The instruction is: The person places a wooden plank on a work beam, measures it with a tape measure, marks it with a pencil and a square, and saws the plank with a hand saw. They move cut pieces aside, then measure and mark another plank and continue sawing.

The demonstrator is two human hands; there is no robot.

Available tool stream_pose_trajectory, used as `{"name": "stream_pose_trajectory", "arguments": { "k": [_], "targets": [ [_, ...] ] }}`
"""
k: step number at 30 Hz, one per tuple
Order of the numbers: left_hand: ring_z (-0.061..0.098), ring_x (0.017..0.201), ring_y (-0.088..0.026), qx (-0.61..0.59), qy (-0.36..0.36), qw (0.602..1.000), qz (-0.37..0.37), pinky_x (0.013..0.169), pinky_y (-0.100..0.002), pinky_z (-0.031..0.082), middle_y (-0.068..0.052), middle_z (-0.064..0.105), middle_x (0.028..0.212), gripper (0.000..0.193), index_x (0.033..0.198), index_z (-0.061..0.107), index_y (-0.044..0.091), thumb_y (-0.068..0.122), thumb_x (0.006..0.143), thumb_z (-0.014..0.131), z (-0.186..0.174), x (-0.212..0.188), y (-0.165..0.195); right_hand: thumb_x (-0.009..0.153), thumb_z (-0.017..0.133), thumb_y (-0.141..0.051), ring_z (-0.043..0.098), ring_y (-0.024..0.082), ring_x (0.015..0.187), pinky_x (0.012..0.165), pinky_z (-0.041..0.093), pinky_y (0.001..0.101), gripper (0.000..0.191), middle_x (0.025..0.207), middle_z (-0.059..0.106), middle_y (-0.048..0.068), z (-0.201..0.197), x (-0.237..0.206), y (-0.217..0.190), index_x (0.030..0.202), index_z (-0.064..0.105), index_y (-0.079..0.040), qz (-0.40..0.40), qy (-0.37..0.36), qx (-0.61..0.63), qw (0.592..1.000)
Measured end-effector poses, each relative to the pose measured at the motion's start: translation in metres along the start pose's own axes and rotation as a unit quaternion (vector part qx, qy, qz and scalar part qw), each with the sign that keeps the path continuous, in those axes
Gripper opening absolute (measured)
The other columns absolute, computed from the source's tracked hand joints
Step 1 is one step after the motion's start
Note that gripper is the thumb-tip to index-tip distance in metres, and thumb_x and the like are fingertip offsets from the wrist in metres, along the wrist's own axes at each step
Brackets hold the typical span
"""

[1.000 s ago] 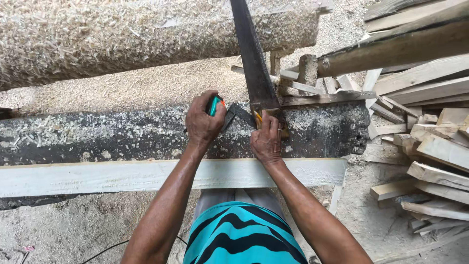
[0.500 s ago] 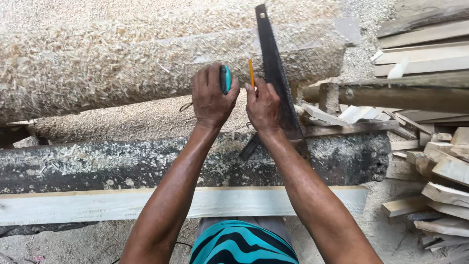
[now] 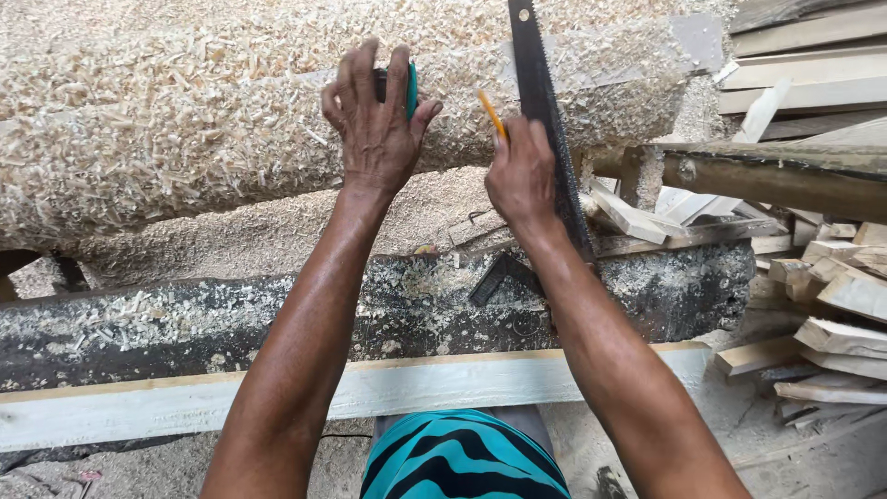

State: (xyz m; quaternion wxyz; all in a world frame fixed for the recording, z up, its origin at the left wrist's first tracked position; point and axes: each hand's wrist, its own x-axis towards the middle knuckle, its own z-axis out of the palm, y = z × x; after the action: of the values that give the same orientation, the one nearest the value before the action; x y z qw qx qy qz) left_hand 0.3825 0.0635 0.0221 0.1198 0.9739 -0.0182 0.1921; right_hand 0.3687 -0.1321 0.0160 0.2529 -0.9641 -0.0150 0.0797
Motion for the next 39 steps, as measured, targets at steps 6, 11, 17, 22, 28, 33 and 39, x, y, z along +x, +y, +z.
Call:
{"name": "stream_pose_trajectory", "arguments": {
  "k": [6, 11, 17, 22, 28, 33, 39],
  "targets": [
    [0.052, 0.103, -0.024, -0.128, -0.135, 0.979, 0.083, 0.095, -0.045, 0.039, -0.011, 0.058, 0.111, 0.042, 0.122, 0.064, 0.006, 0.043, 0.104, 0.069, 0.003, -0.072, 0.051, 0.101, 0.059, -0.011, 0.063, 0.025, 0.075, 0.058, 0.059, 0.0389, 0.015, 0.102, 0.054, 0.014, 0.005, -0.092, 0.057, 0.114, 0.057, -0.004, 0.092, -0.109, 0.002, 0.99],
    [0.054, 0.085, -0.025, -0.173, -0.348, 0.921, -0.003, 0.078, -0.045, 0.042, -0.012, 0.054, 0.089, 0.038, 0.11, 0.064, 0.003, 0.037, 0.092, 0.067, 0.002, -0.155, 0.11, 0.095, 0.064, -0.009, 0.068, 0.029, 0.082, 0.063, 0.058, 0.0424, 0.032, 0.104, 0.057, 0.015, 0.021, -0.12, 0.081, 0.126, 0.06, -0.005, 0.019, -0.033, 0.032, 0.999],
    [0.057, 0.091, -0.032, -0.185, -0.408, 0.893, -0.044, 0.081, -0.048, 0.045, -0.018, 0.056, 0.094, 0.049, 0.109, 0.06, 0.0, 0.036, 0.079, 0.074, 0.0, -0.188, 0.139, 0.095, 0.061, -0.006, 0.062, 0.032, 0.09, 0.071, 0.057, 0.0421, 0.034, 0.107, 0.051, 0.02, 0.015, -0.114, 0.078, 0.129, 0.059, -0.002, -0.09, 0.105, 0.036, 0.99],
    [0.059, 0.089, -0.03, -0.168, -0.362, 0.915, -0.064, 0.08, -0.047, 0.048, -0.016, 0.057, 0.094, 0.031, 0.106, 0.057, 0.002, 0.025, 0.087, 0.068, 0.0, -0.198, 0.147, 0.102, 0.064, -0.009, 0.06, 0.026, 0.082, 0.061, 0.055, 0.0371, 0.028, 0.101, 0.052, 0.015, -0.006, -0.075, 0.043, 0.129, 0.061, -0.004, -0.047, 0.07, 0.078, 0.993],
    [0.059, 0.082, -0.029, -0.183, -0.385, 0.899, -0.103, 0.073, -0.044, 0.051, -0.018, 0.054, 0.091, 0.027, 0.109, 0.052, -0.003, 0.018, 0.094, 0.06, -0.009, -0.203, 0.147, 0.099, 0.069, -0.009, 0.063, 0.017, 0.079, 0.058, 0.054, 0.0305, 0.011, 0.088, 0.06, 0.004, -0.023, 0.001, -0.003, 0.101, 0.058, -0.01, -0.064, 0.139, 0.077, 0.985],
    [0.055, 0.087, -0.028, -0.228, -0.219, 0.939, -0.132, 0.077, -0.044, 0.048, -0.016, 0.051, 0.092, 0.029, 0.113, 0.048, 0.0, 0.01, 0.089, 0.06, -0.023, -0.206, 0.13, 0.098, 0.072, -0.009, 0.064, 0.016, 0.08, 0.059, 0.057, 0.0292, 0.015, 0.089, 0.061, 0.004, -0.025, 0.027, -0.028, 0.1, 0.058, -0.012, -0.084, 0.12, 0.065, 0.987],
    [0.044, 0.08, -0.018, -0.215, -0.214, 0.946, -0.112, 0.067, -0.037, 0.043, -0.008, 0.039, 0.089, 0.032, 0.116, 0.045, 0.005, 0.004, 0.087, 0.058, -0.018, -0.198, 0.117, 0.097, 0.075, -0.012, 0.064, 0.018, 0.076, 0.058, 0.058, 0.0276, 0.018, 0.089, 0.058, 0.006, -0.019, 0.027, -0.03, 0.103, 0.058, -0.01, -0.079, 0.118, 0.051, 0.989]
  ]
}}
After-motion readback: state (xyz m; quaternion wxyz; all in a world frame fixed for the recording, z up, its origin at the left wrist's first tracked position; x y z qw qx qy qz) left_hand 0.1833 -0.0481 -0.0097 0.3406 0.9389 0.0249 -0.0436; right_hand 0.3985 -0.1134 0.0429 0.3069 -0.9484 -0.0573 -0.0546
